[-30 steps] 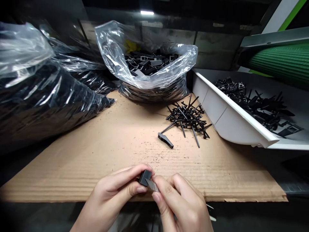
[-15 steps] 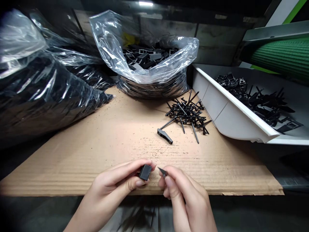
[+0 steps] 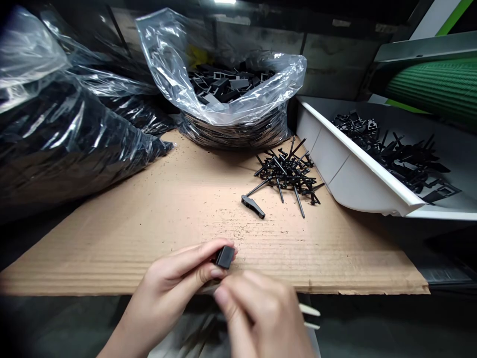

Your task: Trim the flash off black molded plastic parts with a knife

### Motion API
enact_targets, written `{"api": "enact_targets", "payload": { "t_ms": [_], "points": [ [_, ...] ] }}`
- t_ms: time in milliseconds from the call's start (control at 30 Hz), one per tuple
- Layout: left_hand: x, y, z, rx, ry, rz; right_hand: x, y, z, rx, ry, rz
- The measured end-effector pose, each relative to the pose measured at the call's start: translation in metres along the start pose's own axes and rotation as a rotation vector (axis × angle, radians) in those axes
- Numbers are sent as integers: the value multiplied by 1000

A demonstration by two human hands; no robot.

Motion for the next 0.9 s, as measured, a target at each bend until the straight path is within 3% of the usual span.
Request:
{"api": "enact_targets", "payload": {
  "t_ms": [67, 267, 333, 433, 567, 767, 900],
  "points": [
    [-1, -1, 0, -12, 11, 10, 3, 1, 1, -65, -23, -22],
    [1, 4, -5, -30, 32, 12, 18, 23, -13, -178, -300, -298],
    [2, 3, -3, 60, 91, 77, 18, 27, -13, -88, -241, -325],
    [3, -2, 0, 270, 150, 156, 14, 26, -5, 137, 16, -247],
    [1, -2, 6, 358, 229, 13, 11, 21, 2, 406, 315, -183],
    [-2, 0, -9, 139, 28, -57, 7, 20, 7, 529, 380, -229],
    [-3, 0, -12, 109, -22, -43, 6, 19, 6, 539, 366, -246]
  ]
}}
Point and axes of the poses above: each hand's wrist, its own x-axis away from the middle knuckle, its own y-axis out of the back of the hand, z = x × y, the point moved 5 cm from there along -x, towards the middle knuckle, and after that the axes turned 12 degrees about y, right-handed, at the moved point
